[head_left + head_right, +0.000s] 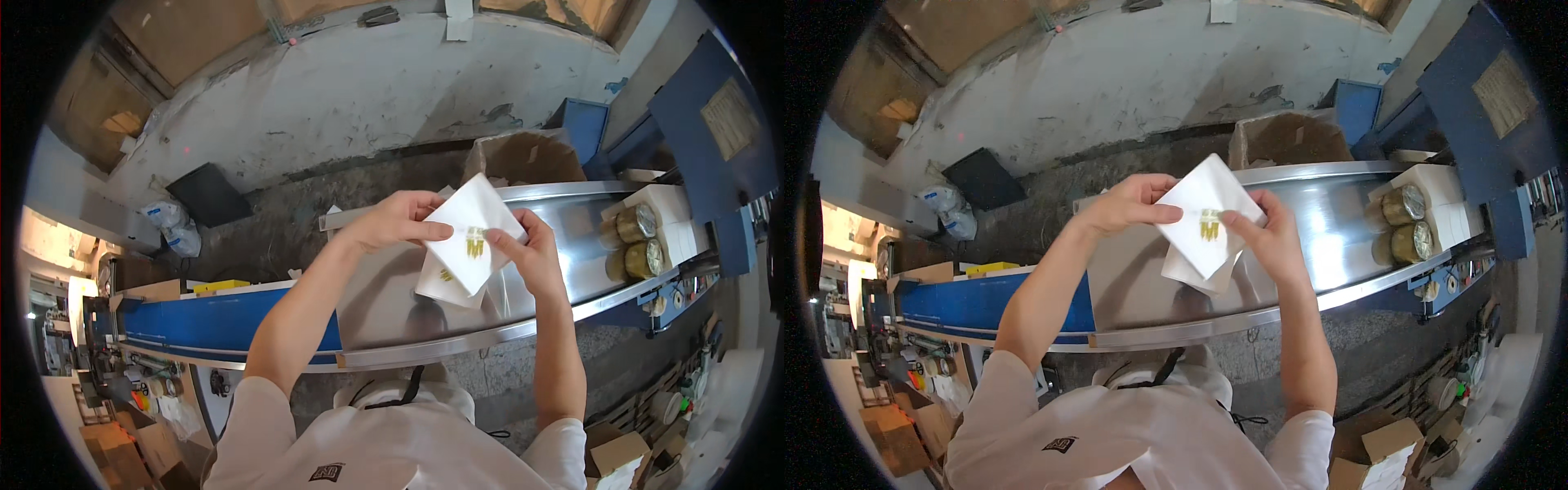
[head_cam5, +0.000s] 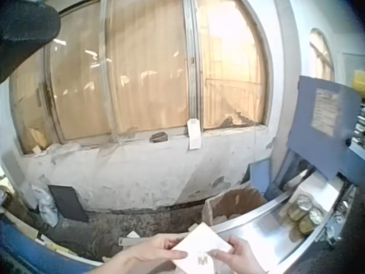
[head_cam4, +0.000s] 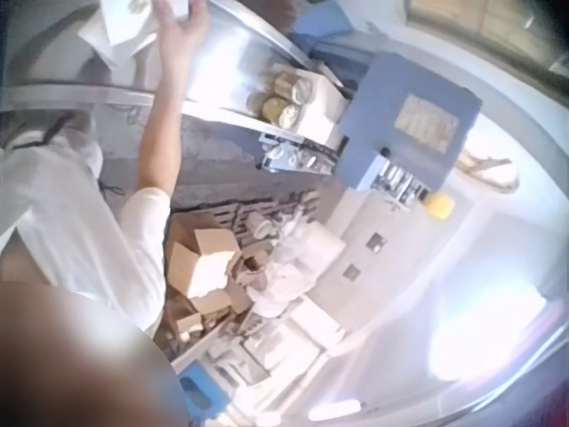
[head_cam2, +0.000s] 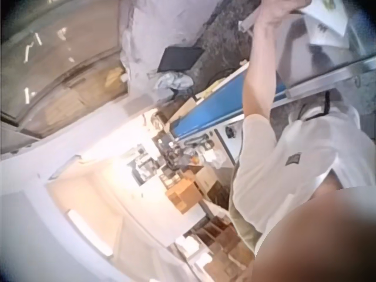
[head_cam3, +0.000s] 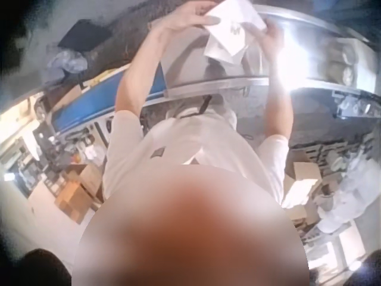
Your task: Organizing and placing stacks of paper napkins onto a conveyor belt for packaging.
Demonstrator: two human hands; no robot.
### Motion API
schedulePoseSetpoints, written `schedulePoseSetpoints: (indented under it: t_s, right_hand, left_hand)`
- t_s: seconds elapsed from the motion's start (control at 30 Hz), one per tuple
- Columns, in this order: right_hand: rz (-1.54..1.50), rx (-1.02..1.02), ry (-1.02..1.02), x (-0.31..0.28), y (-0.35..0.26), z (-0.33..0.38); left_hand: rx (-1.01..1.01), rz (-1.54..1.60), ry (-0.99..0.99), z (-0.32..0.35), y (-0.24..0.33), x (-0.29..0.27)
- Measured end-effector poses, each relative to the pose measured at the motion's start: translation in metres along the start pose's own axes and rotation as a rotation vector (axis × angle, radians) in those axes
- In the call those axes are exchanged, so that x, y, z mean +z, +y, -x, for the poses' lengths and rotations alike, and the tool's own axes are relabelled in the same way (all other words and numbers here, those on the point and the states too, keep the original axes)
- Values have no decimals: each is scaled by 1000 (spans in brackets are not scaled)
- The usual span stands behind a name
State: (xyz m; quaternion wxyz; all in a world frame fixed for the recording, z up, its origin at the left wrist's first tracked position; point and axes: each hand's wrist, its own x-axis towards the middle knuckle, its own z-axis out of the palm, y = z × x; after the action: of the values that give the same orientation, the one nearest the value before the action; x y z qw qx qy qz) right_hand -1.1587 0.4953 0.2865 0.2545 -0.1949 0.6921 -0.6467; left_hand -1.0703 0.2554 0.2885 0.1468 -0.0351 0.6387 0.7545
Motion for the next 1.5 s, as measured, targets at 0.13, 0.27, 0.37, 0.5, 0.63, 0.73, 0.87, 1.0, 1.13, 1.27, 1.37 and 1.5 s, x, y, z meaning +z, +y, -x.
schedulePoseSetpoints:
  t_s: [0.13, 0.27, 0.37, 0.5, 0.63, 0.73, 0.87, 1.0, 1.13, 1.27, 1.37, 1.5]
  right_hand:
    - [99, 90, -60, -9, 33, -9]
    - [96, 144, -194, -1, 34, -8]
    - [133, 152, -214, 2, 34, -7]
    - [76, 165, -150, 5, 38, -1]
    - [-29, 178, -16, 8, 47, 3]
    - [-21, 180, 9, 8, 48, 5]
    - [-59, 147, 88, -4, 52, 4]
    - [-168, 87, 232, -12, 44, -1]
    - [-288, 90, 299, -35, 65, 0]
    - [-489, 144, 271, -32, 71, 12]
    - [-457, 180, 224, -17, 76, 24]
    - [-308, 242, 116, 14, 81, 40]
  left_hand:
    - [-105, 56, 121, 8, -32, 4]
    - [-118, 51, 74, 14, -54, -1]
    - [-121, 1, 55, 16, -50, 0]
    - [-93, 60, 208, 13, -54, 1]
    - [-109, 247, 247, 13, -60, -1]
    - [-106, 243, 237, 12, -64, -3]
    - [-67, 186, 419, 15, -63, 14]
    - [-99, -286, 636, 40, -131, 28]
    - [-201, -535, 580, 33, -144, 45]
    - [-242, -356, 499, 20, -168, 28]
    - [-245, -300, 481, 12, -172, 24]
    - [-274, -182, 389, 5, -157, 26]
